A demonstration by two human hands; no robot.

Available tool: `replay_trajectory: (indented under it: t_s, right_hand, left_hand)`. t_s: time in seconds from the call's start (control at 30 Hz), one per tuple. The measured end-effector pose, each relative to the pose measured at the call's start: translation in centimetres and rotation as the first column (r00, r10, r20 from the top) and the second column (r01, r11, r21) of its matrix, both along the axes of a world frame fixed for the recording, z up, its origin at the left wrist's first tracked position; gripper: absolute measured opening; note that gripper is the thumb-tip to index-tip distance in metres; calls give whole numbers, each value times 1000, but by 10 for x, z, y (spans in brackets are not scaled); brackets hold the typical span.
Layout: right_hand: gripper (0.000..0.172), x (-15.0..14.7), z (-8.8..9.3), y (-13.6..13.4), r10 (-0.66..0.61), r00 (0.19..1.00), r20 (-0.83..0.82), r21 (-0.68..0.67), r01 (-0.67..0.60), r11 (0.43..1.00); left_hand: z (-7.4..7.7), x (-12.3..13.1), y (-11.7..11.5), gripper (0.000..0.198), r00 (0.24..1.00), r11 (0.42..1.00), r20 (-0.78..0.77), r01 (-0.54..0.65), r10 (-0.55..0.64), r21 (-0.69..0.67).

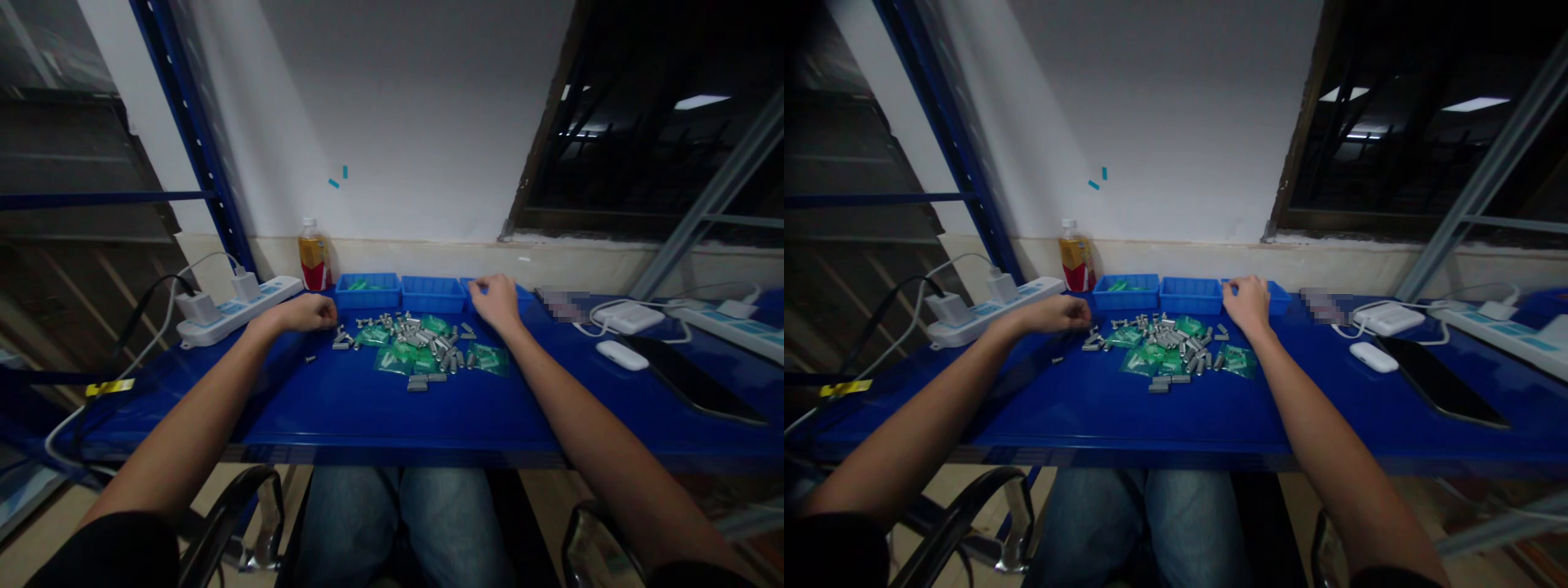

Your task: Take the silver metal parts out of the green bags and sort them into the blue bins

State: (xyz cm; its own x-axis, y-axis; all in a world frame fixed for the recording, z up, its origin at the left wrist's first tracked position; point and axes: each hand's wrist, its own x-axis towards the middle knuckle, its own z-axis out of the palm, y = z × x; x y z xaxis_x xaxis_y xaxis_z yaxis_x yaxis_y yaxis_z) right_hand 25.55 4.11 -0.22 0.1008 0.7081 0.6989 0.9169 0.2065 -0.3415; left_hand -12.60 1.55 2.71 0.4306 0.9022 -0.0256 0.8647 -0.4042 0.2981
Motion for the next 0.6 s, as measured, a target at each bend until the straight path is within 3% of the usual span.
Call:
replay_trajectory:
  t_s: [0.07, 0.13, 0.23, 0.37, 0.43, 0.5, 0.6]
  right_hand:
    - [24, -26, 4, -12, 208, 976, 58, 19, -209, 978]
    - [20, -54, 6, -29, 404, 906, 127, 20, -409, 912]
    - [19, -90, 3, -55, 566, 789, 237, -7, -581, 814]
    - [18, -110, 0, -76, 617, 686, 386, -49, -653, 756]
    - [14, -110, 2, -80, 622, 665, 413, -45, -668, 743]
    - [13, -108, 6, -83, 627, 650, 430, -34, -682, 731]
    - [15, -108, 12, -85, 621, 662, 419, 4, -685, 728]
  left_hand:
    - [2, 9, -4, 26, 994, 996, 103, 24, -33, 91]
    - [1, 22, -9, 26, 975, 987, 202, 67, -96, 148]
    - [-5, 47, -20, 26, 902, 973, 374, 167, -215, 156]
    - [-14, 73, -30, 32, 762, 960, 591, 269, -264, 82]
    - [-12, 79, -34, 34, 733, 952, 625, 302, -267, 53]
    - [-3, 81, -42, 36, 751, 952, 600, 299, -278, 67]
    - [15, 74, -72, 39, 862, 960, 431, 203, -268, 193]
